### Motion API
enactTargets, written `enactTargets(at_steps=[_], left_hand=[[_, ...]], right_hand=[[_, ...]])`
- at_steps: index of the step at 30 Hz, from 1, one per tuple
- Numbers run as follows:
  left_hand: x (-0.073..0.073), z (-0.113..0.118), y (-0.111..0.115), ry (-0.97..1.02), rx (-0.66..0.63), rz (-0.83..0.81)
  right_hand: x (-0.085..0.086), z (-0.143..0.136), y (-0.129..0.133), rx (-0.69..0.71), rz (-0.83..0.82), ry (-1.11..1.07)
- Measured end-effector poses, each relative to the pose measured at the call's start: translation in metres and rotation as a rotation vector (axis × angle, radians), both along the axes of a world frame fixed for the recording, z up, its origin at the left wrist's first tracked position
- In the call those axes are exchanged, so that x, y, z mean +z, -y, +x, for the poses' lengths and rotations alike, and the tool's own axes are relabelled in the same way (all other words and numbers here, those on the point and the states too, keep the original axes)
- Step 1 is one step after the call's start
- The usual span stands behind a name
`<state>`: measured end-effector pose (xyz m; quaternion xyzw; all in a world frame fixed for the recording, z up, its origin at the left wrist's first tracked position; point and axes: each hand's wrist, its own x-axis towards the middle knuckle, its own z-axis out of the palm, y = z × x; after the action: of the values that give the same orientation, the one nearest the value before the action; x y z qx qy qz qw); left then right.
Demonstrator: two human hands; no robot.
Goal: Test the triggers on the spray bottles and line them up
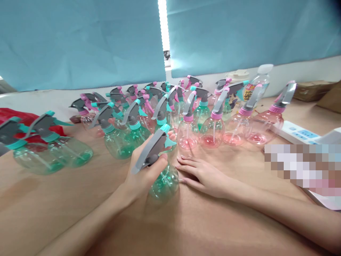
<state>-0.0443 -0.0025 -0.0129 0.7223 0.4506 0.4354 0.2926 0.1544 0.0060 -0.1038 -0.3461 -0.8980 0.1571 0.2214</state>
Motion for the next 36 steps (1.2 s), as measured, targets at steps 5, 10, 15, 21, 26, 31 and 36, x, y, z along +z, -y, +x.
enactTargets(at_steps=[5,10,15,21,26,31,36], left_hand=[[0.007,0.004,-0.002,0.135,-0.131,-0.06],[0.008,0.003,-0.005,0.13,-0.191,-0.069],[0.006,-0.001,-0.008,0.076,-0.149,-0.092],[0.01,-0.001,-0.006,0.019,-0.109,-0.118],[0.01,-0.002,-0.002,-0.009,-0.08,-0.114],[0.01,-0.005,0.001,-0.017,-0.102,-0.063],[0.015,-0.005,0.0,-0.062,-0.147,0.015]], right_hand=[[-0.001,0.0,0.0,0.001,0.006,-0.004],[-0.001,0.0,0.0,0.003,0.018,-0.001],[-0.001,0.0,0.0,0.004,0.016,-0.008],[-0.002,0.0,-0.001,0.016,0.026,-0.021],[-0.004,0.0,-0.001,0.018,0.034,-0.028],[-0.004,0.0,-0.001,0.014,0.045,-0.015],[-0.004,0.0,-0.002,0.012,0.059,0.01]])
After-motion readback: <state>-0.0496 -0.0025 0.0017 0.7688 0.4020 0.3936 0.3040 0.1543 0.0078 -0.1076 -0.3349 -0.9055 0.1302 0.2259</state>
